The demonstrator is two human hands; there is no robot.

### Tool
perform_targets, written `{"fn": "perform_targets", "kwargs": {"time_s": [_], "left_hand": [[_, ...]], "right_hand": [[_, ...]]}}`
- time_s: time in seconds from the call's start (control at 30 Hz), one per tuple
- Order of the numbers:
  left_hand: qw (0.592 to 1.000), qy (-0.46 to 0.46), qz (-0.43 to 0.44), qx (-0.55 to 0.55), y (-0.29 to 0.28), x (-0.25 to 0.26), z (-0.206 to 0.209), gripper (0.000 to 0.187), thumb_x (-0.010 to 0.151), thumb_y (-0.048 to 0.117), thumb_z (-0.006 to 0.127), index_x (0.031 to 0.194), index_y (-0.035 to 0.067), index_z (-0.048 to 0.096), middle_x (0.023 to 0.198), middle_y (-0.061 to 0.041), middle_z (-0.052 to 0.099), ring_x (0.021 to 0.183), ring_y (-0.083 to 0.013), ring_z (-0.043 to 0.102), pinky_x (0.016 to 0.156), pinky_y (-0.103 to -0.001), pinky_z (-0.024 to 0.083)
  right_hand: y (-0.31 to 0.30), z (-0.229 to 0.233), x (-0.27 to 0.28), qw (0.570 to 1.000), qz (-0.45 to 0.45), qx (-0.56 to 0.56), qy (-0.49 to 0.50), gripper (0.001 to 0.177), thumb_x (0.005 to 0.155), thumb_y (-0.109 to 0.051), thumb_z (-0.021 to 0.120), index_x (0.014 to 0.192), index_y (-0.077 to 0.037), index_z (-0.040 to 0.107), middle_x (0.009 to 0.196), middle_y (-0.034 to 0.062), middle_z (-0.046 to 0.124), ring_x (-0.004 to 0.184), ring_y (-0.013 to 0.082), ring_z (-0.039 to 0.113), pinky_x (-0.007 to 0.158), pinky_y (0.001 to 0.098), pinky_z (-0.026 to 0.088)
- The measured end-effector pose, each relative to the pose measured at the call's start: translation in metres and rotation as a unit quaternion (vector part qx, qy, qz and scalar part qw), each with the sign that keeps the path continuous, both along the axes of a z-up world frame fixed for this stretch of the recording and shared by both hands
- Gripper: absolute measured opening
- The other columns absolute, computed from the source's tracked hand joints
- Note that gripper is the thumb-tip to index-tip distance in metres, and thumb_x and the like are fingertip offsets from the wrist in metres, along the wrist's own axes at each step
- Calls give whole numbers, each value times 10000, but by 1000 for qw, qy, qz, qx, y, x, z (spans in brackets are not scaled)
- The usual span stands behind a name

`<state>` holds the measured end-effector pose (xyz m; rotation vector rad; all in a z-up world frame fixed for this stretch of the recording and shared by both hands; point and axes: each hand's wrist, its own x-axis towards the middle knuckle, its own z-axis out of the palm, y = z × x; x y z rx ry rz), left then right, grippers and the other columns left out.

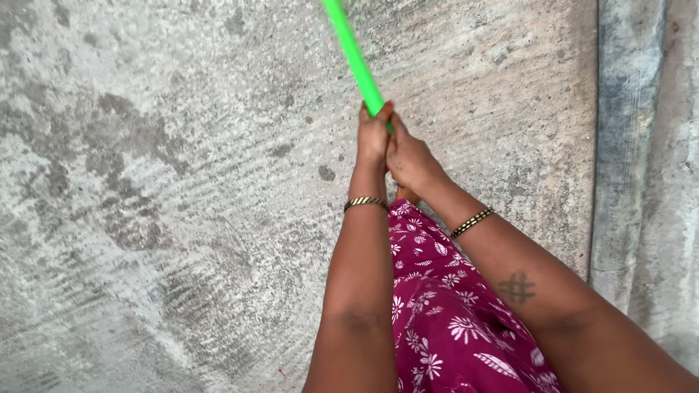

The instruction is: The person sweeps the concrete floor using a handheld broom.

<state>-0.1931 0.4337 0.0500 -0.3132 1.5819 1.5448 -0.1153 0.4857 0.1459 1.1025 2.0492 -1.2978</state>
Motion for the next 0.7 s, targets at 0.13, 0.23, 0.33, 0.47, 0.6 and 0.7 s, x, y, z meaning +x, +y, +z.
{"fn": "perform_targets", "kwargs": {"time_s": [0.13,0.23,0.33,0.47,0.6,0.7], "left_hand": [[975,-58,192,-91,-76,51,9,558,915,52,622,1395,51,339,991,-114,577,823,-206,599,686,-344,544],[937,-72,316,-132,-98,117,-34,458,891,-17,601,1288,-33,373,1020,-135,580,783,-217,655,651,-371,597],[942,-181,244,-143,-63,167,-64,368,893,58,629,1180,-161,553,844,-139,629,585,-208,606,464,-363,504],[960,-245,80,-107,15,139,-34,634,890,37,650,1400,13,273,856,-120,569,595,-199,549,499,-368,457],[990,-104,87,-46,13,70,-1,662,891,119,685,1444,22,334,934,-105,606,678,-184,590,528,-346,517],[971,-116,207,8,-47,47,15,662,877,123,728,1397,-25,346,883,-141,550,630,-254,560,456,-340,428]], "right_hand": [[-23,10,17,974,55,-219,-31,545,1052,-379,298,1534,-128,333,707,128,645,522,230,630,492,388,538],[-24,18,38,934,90,-329,-102,496,1032,-290,322,1470,-130,491,613,36,547,429,141,492,379,331,447],[3,32,62,938,130,-233,-219,459,1090,-309,318,1464,-64,424,652,45,535,438,152,430,377,332,368],[38,70,54,960,39,-165,-223,503,1085,-317,288,1520,-128,454,698,44,655,474,154,427,411,343,392],[19,80,10,984,31,-64,-164,592,1028,-261,324,1605,-154,247,747,163,685,571,257,637,547,423,534],[-17,56,-1,973,165,-73,-145,616,1076,-318,287,1630,-96,131,789,224,721,723,343,728,677,454,578]]}}
